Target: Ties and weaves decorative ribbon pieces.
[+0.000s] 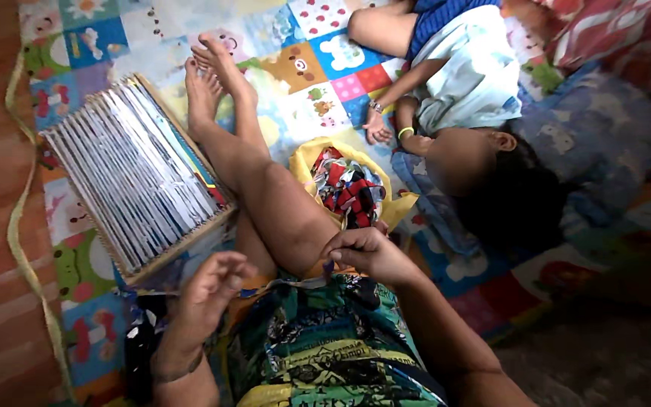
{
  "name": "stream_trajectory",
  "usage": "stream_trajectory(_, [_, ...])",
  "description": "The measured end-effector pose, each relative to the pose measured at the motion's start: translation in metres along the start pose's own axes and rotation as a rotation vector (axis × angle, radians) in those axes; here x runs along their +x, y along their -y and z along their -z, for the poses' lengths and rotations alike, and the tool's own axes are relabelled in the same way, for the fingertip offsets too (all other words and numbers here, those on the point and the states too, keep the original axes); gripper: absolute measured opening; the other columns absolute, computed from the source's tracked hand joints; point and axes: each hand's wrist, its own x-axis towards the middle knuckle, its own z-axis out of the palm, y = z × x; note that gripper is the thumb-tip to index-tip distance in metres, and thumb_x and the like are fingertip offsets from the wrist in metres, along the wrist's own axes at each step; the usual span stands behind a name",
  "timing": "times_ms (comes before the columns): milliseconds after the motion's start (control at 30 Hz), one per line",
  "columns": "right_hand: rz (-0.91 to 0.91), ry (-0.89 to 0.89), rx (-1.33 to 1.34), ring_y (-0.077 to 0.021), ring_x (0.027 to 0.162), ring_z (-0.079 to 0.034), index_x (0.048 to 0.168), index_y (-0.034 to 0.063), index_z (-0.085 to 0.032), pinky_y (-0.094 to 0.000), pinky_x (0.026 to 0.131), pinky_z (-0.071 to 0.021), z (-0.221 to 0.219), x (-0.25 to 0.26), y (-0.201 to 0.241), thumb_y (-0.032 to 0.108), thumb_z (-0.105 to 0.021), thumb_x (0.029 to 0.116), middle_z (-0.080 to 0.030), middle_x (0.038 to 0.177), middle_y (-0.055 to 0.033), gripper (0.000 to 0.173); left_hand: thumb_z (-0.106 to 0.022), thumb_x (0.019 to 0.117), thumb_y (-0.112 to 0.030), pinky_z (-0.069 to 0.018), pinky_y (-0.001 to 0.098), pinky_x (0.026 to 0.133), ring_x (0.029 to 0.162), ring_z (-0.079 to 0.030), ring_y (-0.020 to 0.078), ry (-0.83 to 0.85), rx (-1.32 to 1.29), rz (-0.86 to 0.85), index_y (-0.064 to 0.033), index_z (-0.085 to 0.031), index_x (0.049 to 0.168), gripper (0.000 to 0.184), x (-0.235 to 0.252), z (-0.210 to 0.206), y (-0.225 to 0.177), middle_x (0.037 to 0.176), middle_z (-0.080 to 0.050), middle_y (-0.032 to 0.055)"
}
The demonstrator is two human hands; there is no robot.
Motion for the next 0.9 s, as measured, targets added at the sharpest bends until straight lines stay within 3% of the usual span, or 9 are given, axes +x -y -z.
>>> stream_trajectory(100, [0.088,0.165,-0.056,-0.0014,0.083,-0.063,0.106,-0.0062,-0.070,-0.0187,0.077,-0.0532,-0.021,0.012,0.009,0.006,-0.052,0.1025,-0.070,0.097,-0.0081,0.022,-0.064,0.0947,-0.055,-0.0529,0.0351,0.101,0.128,-0.058,0.0171,0.162,0.098,-0.067,0.0023,-0.042,0.151,0.083,0.018,-0.049,0.002,0.151,-0.051,0.0152])
stream_trajectory(167, [0.192,0.231,-0.065,-0.0070,0.095,-0.066,0.106,-0.0070,-0.071,-0.0224,0.087,-0.0534,-0.028,0.020,0.016,0.002,-0.053,0.1008,-0.071,0.104,-0.0127,0.021,-0.067,0.0977,-0.032,-0.0540,0.0264,0.100,0.120,-0.061,0.0054,0.234,-0.088,-0.070,0.0022,-0.041,0.150,0.068,0.018,-0.074,0.003,0.140,-0.059,0.0059])
stream_trajectory(267, [0.193,0.188,-0.106,-0.0015,0.086,-0.063,0.108,-0.0045,-0.071,-0.0178,0.078,-0.0524,-0.016,0.019,0.024,0.005,-0.054,0.1016,-0.071,0.100,-0.0080,0.020,-0.059,0.1036,-0.022,-0.0532,0.0147,0.072,0.081,-0.062,-0.0067,0.170,-0.234,-0.053,-0.0110,-0.068,0.116,0.018,0.016,-0.077,0.004,0.097,-0.070,-0.0117])
stream_trajectory(333, [0.135,0.133,-0.095,0.0035,0.078,-0.058,0.109,-0.0028,-0.071,-0.0144,0.071,-0.0493,-0.001,0.014,0.022,0.008,-0.054,0.1025,-0.069,0.092,-0.0020,0.021,-0.057,0.1042,-0.021,-0.0479,0.0112,0.064,0.070,-0.056,-0.0090,0.083,-0.193,-0.059,-0.0127,-0.070,0.103,0.015,0.017,-0.063,0.006,0.087,-0.066,-0.0145])
stream_trajectory(467, [0.043,-0.034,0.014,0.0079,0.069,-0.054,0.105,0.0022,-0.073,-0.0111,0.063,-0.0455,0.019,0.005,0.012,0.010,-0.056,0.1013,-0.067,0.082,0.0089,0.019,-0.055,0.1052,-0.024,-0.0409,0.0080,0.058,0.065,-0.049,-0.0111,0.037,-0.096,-0.039,-0.0153,-0.068,0.103,0.016,0.015,-0.032,0.007,0.084,-0.062,-0.0177])
stream_trajectory(667, [-0.071,-0.181,0.086,0.0048,0.055,-0.049,0.104,-0.0005,-0.074,-0.0127,0.053,-0.0418,0.023,0.010,-0.008,0.003,-0.055,0.1009,-0.068,0.078,0.0040,0.019,-0.051,0.1019,-0.018,-0.0439,0.0152,0.060,0.064,-0.051,-0.0038,-0.028,0.444,0.089,-0.0048,-0.069,0.107,0.023,0.021,-0.013,0.008,0.079,-0.063,-0.0044])
stream_trajectory(733, [-0.121,-0.185,0.049,0.0027,0.057,-0.053,0.108,-0.0022,-0.072,-0.0146,0.056,-0.0464,0.017,0.015,-0.011,0.002,-0.051,0.1030,-0.070,0.082,0.0008,0.022,-0.058,0.0987,-0.015,-0.0551,0.0406,0.074,0.082,-0.065,0.0182,0.016,0.612,0.119,-0.0050,-0.070,0.117,0.024,0.030,-0.016,0.003,0.099,-0.070,0.0101])
stream_trajectory(800, [-0.169,-0.170,-0.033,0.0018,0.058,-0.054,0.110,-0.0018,-0.072,-0.0156,0.056,-0.0477,0.007,0.021,-0.010,0.005,-0.050,0.1043,-0.071,0.084,-0.0003,0.023,-0.073,0.0905,-0.020,-0.0509,0.0608,0.095,0.116,-0.062,0.0391,0.061,0.629,0.080,-0.0027,-0.064,0.133,0.047,0.039,-0.032,-0.002,0.132,-0.061,0.0221])
stream_trajectory(900, [-0.117,-0.132,-0.102,0.0007,0.061,-0.057,0.108,-0.0014,-0.070,-0.0166,0.059,-0.0496,-0.009,0.026,-0.008,0.009,-0.054,0.1035,-0.070,0.086,-0.0019,0.019,-0.071,0.0900,-0.022,-0.0473,0.0479,0.109,0.136,-0.052,0.0296,0.062,0.407,-0.043,0.0014,-0.053,0.145,0.063,0.048,-0.074,-0.009,0.152,-0.049,0.0198])
